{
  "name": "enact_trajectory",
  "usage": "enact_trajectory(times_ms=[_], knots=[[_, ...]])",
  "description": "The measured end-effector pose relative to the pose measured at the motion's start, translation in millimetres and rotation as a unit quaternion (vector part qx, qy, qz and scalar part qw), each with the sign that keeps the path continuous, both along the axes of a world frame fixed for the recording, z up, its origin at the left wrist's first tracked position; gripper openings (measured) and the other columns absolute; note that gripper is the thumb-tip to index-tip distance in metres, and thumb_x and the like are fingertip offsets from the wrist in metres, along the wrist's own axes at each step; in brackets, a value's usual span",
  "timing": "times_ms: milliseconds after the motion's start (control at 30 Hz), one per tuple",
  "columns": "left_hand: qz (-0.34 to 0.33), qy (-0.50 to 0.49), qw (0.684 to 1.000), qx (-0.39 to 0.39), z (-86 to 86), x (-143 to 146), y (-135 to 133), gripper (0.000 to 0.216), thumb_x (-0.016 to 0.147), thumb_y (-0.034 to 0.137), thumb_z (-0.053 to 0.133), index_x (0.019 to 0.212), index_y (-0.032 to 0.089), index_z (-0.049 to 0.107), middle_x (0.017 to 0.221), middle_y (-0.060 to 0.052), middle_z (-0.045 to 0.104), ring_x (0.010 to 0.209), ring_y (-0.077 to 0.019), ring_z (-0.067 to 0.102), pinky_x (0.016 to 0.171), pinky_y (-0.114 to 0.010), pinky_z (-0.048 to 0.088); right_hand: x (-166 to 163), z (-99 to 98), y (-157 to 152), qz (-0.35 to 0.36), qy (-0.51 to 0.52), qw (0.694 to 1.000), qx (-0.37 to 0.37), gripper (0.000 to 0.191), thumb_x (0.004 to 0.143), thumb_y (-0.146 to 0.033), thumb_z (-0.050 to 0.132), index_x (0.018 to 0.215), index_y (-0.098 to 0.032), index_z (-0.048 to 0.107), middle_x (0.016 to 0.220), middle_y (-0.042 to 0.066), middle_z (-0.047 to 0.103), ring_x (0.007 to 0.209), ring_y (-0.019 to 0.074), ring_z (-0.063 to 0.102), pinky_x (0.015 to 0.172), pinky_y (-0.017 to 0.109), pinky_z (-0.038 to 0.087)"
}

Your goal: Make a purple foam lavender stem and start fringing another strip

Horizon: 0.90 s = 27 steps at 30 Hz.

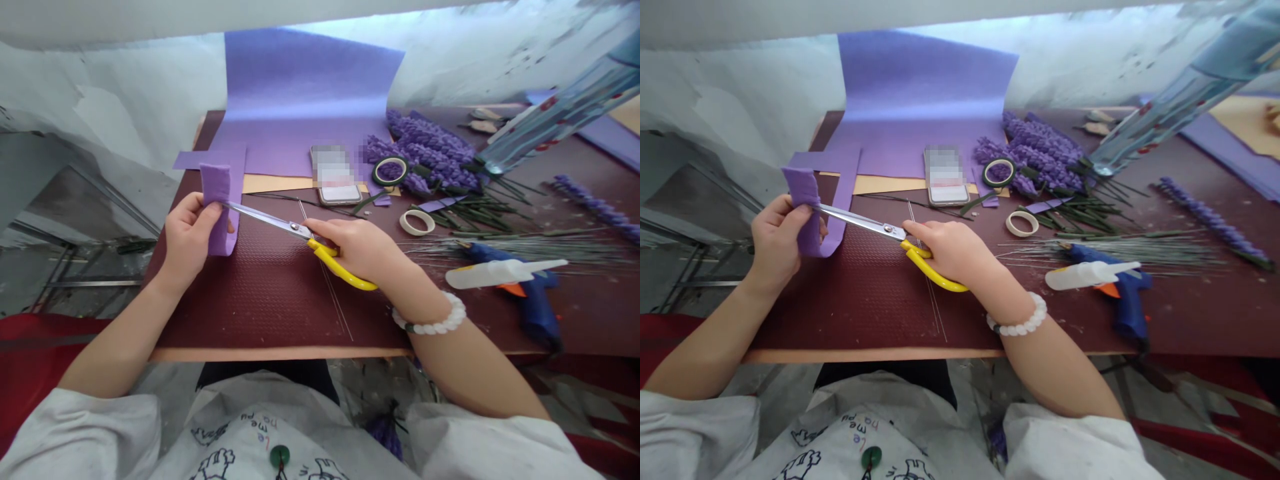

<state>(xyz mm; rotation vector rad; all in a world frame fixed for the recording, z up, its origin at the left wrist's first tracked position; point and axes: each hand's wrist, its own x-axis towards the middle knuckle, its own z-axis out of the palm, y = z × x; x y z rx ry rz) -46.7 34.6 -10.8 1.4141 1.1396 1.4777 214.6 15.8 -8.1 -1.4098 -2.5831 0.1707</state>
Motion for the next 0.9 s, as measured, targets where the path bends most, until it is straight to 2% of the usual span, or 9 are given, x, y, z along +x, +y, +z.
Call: enact_trajectory(times_ms=[533, 900], knots=[[-0.019, -0.010, 1.000, -0.004, -0.1, 1.0, 1.9, 0.014, 0.079, 0.029, 0.064, 0.071, 0.019, 0.057, 0.056, 0.002, 0.063, 0.043, -0.0108, 0.056, 0.040, -0.021, 0.045, 1.0, 0.3, 0.8, -0.011, -0.017, 0.999, 0.045, 0.040, 0.089, -0.033, 0.039, 0.119, -0.018, 0.060, 0.097, 0.010, 0.072, 0.075, 0.0228, 0.065, 0.060, 0.030, 0.036], [-0.053, -0.028, 0.998, -0.004, 0.0, 0.0, 3.1, 0.021, 0.079, 0.035, 0.065, 0.070, 0.019, 0.056, 0.057, 0.001, 0.063, 0.042, -0.0103, 0.056, 0.038, -0.020, 0.044, 2.8, -0.4, 1.1, -0.021, -0.015, 0.998, 0.058, 0.039, 0.085, -0.031, 0.042, 0.115, -0.019, 0.063, 0.089, 0.007, 0.073, 0.067, 0.0202, 0.063, 0.055, 0.029, 0.031]])
